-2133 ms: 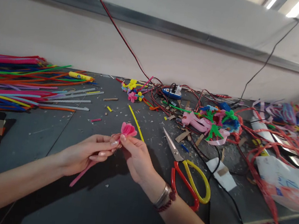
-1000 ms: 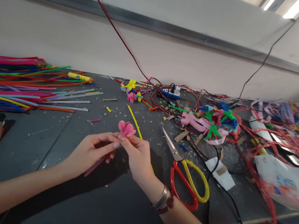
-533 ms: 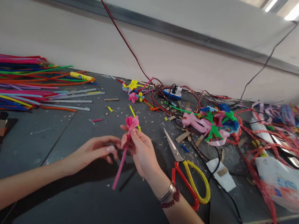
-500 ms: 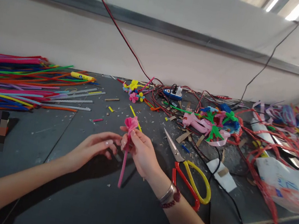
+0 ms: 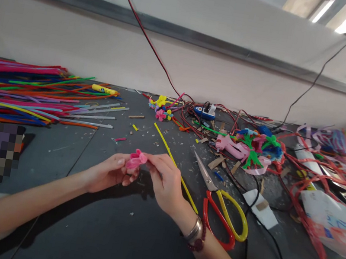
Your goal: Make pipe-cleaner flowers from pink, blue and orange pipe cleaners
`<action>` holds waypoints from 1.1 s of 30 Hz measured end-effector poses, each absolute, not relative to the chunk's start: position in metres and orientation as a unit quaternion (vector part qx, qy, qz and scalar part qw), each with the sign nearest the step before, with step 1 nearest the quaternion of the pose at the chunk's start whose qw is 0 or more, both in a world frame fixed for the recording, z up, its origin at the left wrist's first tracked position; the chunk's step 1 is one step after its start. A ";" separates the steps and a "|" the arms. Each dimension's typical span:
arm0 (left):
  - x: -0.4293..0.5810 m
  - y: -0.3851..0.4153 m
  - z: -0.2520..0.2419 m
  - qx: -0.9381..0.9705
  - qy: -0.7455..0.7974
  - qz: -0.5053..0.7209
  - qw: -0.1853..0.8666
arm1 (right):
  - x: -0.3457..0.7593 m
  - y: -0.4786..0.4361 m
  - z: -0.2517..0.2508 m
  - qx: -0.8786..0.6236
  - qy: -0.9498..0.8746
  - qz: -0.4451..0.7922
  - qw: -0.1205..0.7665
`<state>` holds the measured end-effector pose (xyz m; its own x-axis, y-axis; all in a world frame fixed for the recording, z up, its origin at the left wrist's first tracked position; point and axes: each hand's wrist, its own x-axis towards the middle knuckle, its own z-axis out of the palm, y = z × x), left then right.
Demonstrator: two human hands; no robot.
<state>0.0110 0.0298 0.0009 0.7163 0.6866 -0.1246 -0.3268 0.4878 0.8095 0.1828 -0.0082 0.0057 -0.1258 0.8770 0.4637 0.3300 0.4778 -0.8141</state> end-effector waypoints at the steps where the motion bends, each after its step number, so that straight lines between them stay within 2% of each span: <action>1: 0.011 0.030 0.000 0.405 0.230 0.301 0.832 | 0.182 -0.008 0.004 -0.436 -0.692 0.285 0.500; 11: 0.011 0.036 -0.003 0.371 0.296 0.319 0.821 | 0.178 -0.003 0.003 -0.471 -0.586 0.400 0.524; 19: 0.010 0.037 -0.003 0.381 0.293 0.315 0.819 | 0.180 -0.003 0.004 -0.451 -0.623 0.359 0.529; 25: 0.009 0.038 -0.001 0.395 0.276 0.300 0.823 | 0.182 -0.004 0.005 -0.434 -0.692 0.314 0.484; 33: 0.007 0.039 0.000 0.419 0.275 0.266 0.824 | 0.182 -0.004 0.006 -0.418 -0.723 0.313 0.454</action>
<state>0.0065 0.0394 0.0005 0.7070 0.6684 -0.2312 -0.2071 0.5083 0.8359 0.1821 -0.0042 0.0057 -0.2398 0.8871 0.3944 0.3197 0.4558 -0.8307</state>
